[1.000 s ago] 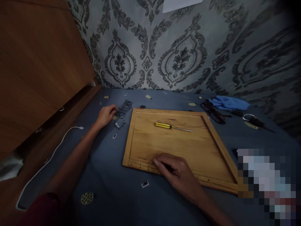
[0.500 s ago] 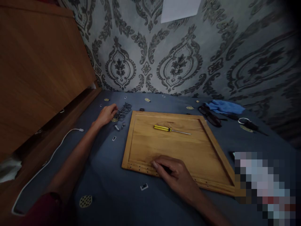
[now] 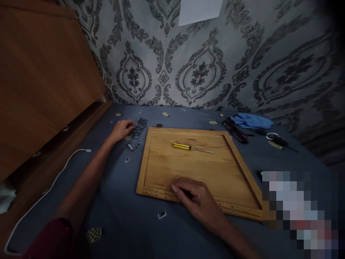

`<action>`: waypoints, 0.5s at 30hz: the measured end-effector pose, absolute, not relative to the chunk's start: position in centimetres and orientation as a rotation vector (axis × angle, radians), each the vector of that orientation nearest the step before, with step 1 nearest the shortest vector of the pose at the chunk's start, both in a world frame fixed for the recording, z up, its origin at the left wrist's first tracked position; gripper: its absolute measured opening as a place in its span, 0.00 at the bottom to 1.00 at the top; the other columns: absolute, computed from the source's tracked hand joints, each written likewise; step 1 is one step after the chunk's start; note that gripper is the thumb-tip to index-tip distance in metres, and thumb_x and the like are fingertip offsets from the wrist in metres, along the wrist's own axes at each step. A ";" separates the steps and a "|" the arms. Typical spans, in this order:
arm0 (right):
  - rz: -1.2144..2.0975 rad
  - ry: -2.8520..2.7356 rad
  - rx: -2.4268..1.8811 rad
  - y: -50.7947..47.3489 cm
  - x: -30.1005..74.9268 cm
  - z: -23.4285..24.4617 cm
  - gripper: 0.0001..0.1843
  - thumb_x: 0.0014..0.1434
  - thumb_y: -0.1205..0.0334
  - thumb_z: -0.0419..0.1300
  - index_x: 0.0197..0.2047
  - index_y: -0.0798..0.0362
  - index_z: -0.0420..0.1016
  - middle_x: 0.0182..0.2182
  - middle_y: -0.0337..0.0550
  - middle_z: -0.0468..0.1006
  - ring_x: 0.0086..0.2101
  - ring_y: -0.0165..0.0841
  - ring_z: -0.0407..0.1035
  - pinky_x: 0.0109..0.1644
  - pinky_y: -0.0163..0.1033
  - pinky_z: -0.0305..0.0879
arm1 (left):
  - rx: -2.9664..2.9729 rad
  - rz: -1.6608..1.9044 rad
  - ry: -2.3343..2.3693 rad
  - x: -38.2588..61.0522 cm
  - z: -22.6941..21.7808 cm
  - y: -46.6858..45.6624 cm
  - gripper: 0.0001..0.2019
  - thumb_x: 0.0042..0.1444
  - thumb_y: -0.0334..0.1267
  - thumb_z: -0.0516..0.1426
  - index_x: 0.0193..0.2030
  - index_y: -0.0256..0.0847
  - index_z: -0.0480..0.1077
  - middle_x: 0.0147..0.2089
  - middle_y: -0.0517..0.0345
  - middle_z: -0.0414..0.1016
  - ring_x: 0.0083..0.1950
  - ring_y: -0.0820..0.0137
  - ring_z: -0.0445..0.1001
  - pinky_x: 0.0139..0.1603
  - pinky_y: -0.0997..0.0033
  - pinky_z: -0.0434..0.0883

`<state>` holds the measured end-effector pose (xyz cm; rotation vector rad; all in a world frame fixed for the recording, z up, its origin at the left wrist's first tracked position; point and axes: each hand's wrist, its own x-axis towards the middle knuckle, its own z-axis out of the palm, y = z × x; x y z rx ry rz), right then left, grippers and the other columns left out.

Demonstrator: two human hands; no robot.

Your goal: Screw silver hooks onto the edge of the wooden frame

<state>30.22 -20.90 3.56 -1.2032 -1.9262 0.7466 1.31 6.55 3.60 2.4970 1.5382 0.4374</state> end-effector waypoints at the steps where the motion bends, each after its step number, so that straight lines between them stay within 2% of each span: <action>1: 0.746 -1.928 -1.200 -20.9 30.2 3.5 0.24 0.74 0.55 0.50 0.25 0.51 0.68 0.22 0.39 0.72 0.25 0.29 0.69 0.30 0.34 0.60 | 2.501 0.438 1.540 1.4 3.7 6.7 0.17 0.69 0.45 0.59 0.58 0.37 0.72 0.56 0.48 0.75 0.53 0.62 0.78 0.54 0.55 0.79; 4: 0.740 -1.930 -1.193 -20.8 30.2 3.5 0.24 0.74 0.56 0.51 0.25 0.51 0.67 0.22 0.38 0.72 0.25 0.29 0.69 0.30 0.33 0.60 | 2.515 0.446 1.545 2.0 3.9 7.3 0.16 0.69 0.45 0.59 0.57 0.37 0.72 0.56 0.48 0.76 0.53 0.62 0.78 0.55 0.54 0.78; 9: 0.740 -1.942 -1.195 -20.9 30.3 3.6 0.23 0.74 0.58 0.51 0.25 0.51 0.67 0.22 0.39 0.71 0.25 0.30 0.69 0.30 0.34 0.60 | 2.555 0.439 1.537 3.2 4.4 8.1 0.10 0.69 0.39 0.58 0.53 0.39 0.76 0.48 0.52 0.78 0.53 0.62 0.77 0.59 0.55 0.75; 15: 0.736 -1.937 -1.192 -20.9 30.4 3.4 0.20 0.73 0.60 0.52 0.27 0.51 0.71 0.24 0.39 0.75 0.27 0.31 0.71 0.31 0.34 0.62 | 2.569 0.283 1.559 3.8 4.3 9.5 0.18 0.69 0.45 0.60 0.60 0.37 0.71 0.59 0.47 0.74 0.56 0.61 0.77 0.56 0.53 0.78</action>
